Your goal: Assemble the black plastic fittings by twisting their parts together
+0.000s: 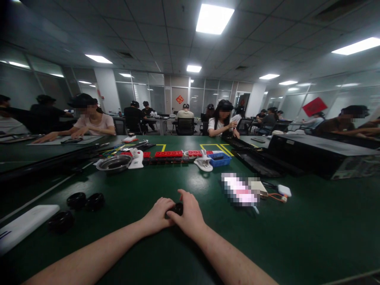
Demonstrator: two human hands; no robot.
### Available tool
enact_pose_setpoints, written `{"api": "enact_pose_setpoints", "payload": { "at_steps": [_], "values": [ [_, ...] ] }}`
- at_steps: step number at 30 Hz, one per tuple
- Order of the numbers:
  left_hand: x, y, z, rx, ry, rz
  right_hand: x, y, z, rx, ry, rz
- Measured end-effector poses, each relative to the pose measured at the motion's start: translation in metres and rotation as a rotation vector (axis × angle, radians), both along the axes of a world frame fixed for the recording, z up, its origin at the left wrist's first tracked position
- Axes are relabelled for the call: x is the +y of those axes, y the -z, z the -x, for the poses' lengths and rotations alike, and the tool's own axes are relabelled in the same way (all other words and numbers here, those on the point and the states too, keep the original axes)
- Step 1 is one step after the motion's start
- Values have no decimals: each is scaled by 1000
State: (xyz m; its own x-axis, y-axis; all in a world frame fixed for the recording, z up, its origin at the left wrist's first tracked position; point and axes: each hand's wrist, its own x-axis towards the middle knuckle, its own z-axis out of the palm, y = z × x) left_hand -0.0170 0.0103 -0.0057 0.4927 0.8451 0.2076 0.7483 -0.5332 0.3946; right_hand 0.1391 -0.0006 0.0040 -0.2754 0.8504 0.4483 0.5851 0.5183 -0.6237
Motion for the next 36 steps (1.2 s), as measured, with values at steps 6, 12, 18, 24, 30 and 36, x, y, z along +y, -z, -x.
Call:
{"api": "enact_pose_setpoints", "payload": {
  "at_steps": [6, 12, 18, 24, 30, 36],
  "values": [
    [-1, 1, 0, -5, -2, -1, 4, 1, 0, 22, -47, 42],
    [-2, -1, -1, 2, 2, 1, 1, -2, -4, 54, -115, 62],
    [1, 2, 0, -14, -1, 11, -5, -5, -3, 48, -165, -40],
    [0, 0, -1, 0, -2, 9, 2, -3, 2, -33, 25, -41],
    [-1, -1, 0, -2, -3, 2, -1, -6, -5, 3, -231, 52],
    [-3, -3, 0, 8, -6, -7, 1, -4, -3, -13, -28, -21]
  ]
}}
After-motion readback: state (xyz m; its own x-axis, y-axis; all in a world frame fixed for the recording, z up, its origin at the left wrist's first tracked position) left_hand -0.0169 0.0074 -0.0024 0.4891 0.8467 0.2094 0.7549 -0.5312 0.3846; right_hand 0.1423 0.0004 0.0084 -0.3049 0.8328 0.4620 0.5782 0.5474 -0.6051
